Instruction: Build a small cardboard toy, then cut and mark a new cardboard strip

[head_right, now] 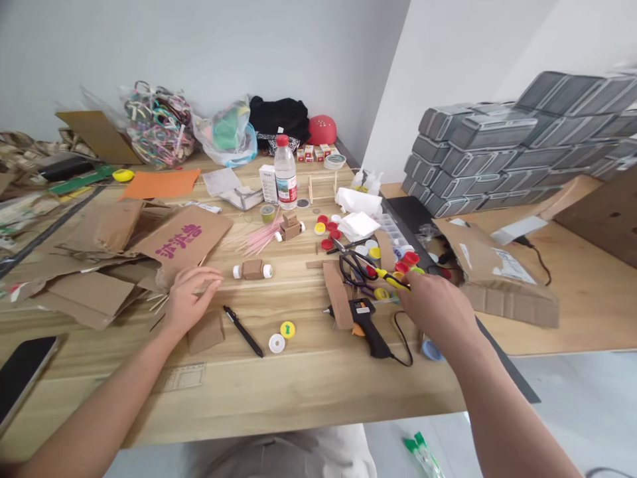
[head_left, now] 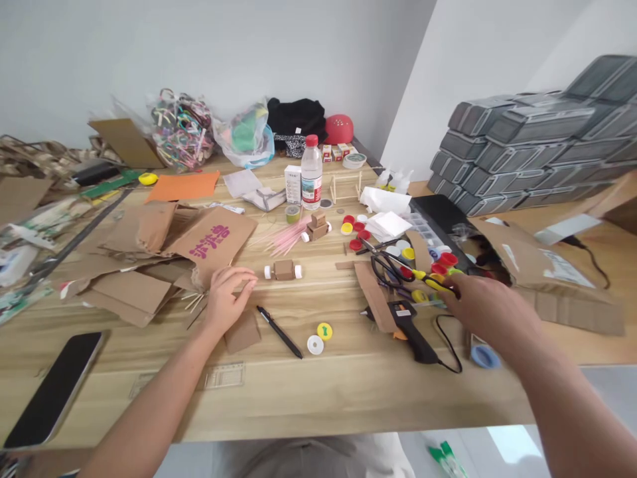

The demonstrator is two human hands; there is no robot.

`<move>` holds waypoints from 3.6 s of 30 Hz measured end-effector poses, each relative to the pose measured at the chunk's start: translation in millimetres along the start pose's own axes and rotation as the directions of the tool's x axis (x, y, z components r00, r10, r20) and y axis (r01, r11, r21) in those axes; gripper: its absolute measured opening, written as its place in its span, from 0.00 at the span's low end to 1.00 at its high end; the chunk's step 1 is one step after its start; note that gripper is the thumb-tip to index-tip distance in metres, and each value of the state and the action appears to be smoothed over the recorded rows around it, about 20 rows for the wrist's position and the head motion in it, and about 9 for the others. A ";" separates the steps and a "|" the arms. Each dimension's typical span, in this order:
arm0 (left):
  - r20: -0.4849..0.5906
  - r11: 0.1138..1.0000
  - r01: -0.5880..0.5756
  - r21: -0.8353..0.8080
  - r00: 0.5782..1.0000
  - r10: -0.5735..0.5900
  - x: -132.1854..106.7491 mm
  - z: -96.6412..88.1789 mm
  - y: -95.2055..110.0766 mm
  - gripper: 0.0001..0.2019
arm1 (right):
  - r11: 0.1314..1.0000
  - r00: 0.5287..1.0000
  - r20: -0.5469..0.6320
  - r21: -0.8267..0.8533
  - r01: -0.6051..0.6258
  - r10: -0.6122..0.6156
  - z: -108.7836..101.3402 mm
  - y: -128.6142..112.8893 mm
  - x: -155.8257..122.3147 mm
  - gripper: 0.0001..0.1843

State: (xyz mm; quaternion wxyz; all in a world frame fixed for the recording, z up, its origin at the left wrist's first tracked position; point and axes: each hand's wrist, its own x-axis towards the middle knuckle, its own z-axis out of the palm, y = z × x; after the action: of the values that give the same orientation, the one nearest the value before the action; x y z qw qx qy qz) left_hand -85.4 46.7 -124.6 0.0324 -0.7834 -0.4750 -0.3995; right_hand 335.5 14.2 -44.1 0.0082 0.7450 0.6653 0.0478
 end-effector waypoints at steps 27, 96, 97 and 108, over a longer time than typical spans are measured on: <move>-0.104 0.997 -0.079 -0.013 0.992 0.077 19.1 -15.0 18.1 0.10 | 0.896 0.889 0.183 0.242 0.372 -0.419 -0.8 -54.2 -8.3 0.06; 0.440 0.139 0.654 -0.744 0.635 -0.634 19.6 12.6 91.6 0.24 | 0.954 0.965 0.175 0.264 0.143 -0.193 39.8 6.7 -9.1 0.09; 0.410 0.131 0.630 -0.766 0.635 -0.655 21.0 11.2 91.4 0.24 | 0.952 0.964 0.180 0.273 0.142 -0.195 44.6 11.6 -13.9 0.11; 0.240 0.134 0.466 -0.875 0.656 -0.716 26.1 -3.0 78.0 0.27 | 0.996 0.977 0.213 0.091 -0.018 -0.002 -12.3 -13.3 17.5 0.06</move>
State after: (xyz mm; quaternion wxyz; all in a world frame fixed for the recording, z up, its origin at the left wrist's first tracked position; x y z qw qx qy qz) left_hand -21.0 21.6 -79.8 -0.4889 -0.3630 -0.4512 -0.6524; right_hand 323.3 32.4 -31.8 0.0446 0.7480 0.6592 -0.0632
